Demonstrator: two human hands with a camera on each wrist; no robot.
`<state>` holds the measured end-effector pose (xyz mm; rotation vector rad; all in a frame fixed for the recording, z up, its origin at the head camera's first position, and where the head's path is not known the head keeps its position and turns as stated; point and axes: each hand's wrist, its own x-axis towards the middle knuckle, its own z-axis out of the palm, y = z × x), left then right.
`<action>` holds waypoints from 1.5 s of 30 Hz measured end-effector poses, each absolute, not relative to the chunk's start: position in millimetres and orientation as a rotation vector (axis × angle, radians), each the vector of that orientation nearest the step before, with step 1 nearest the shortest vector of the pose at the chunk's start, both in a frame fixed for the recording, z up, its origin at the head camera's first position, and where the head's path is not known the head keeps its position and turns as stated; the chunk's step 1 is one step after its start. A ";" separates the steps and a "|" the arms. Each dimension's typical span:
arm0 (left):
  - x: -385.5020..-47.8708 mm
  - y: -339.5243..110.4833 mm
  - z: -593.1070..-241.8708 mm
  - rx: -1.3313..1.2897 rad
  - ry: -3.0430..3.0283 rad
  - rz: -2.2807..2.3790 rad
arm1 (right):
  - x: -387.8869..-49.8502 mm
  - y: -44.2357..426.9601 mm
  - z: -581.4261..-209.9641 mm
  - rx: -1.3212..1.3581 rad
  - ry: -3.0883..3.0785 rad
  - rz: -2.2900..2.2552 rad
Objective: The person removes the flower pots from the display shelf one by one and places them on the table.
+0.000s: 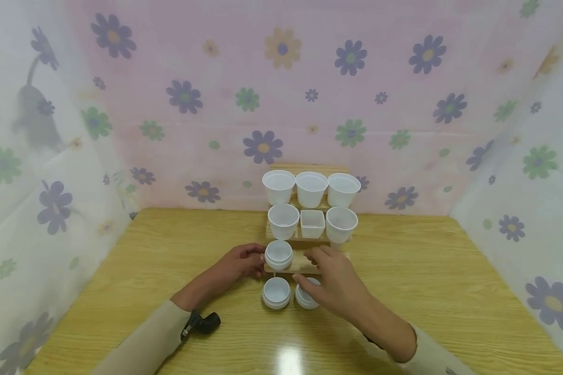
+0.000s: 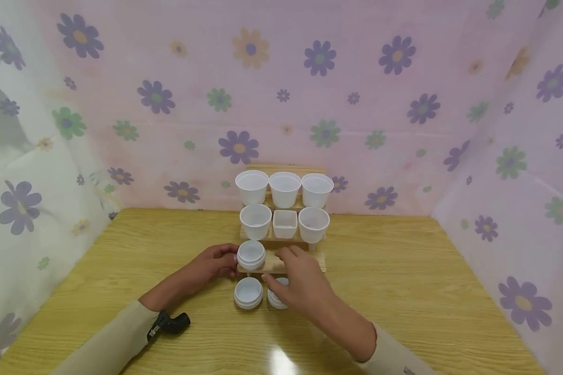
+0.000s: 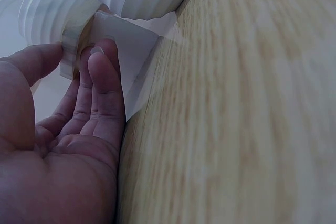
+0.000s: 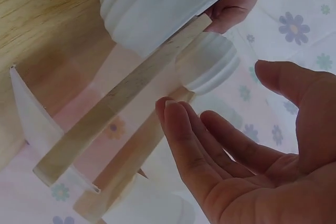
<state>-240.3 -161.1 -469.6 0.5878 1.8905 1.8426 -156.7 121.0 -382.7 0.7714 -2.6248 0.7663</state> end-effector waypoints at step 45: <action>-240.7 -162.9 -469.2 0.575 1.881 1.842 | -183.0 77.7 -380.5 0.644 -2.722 0.915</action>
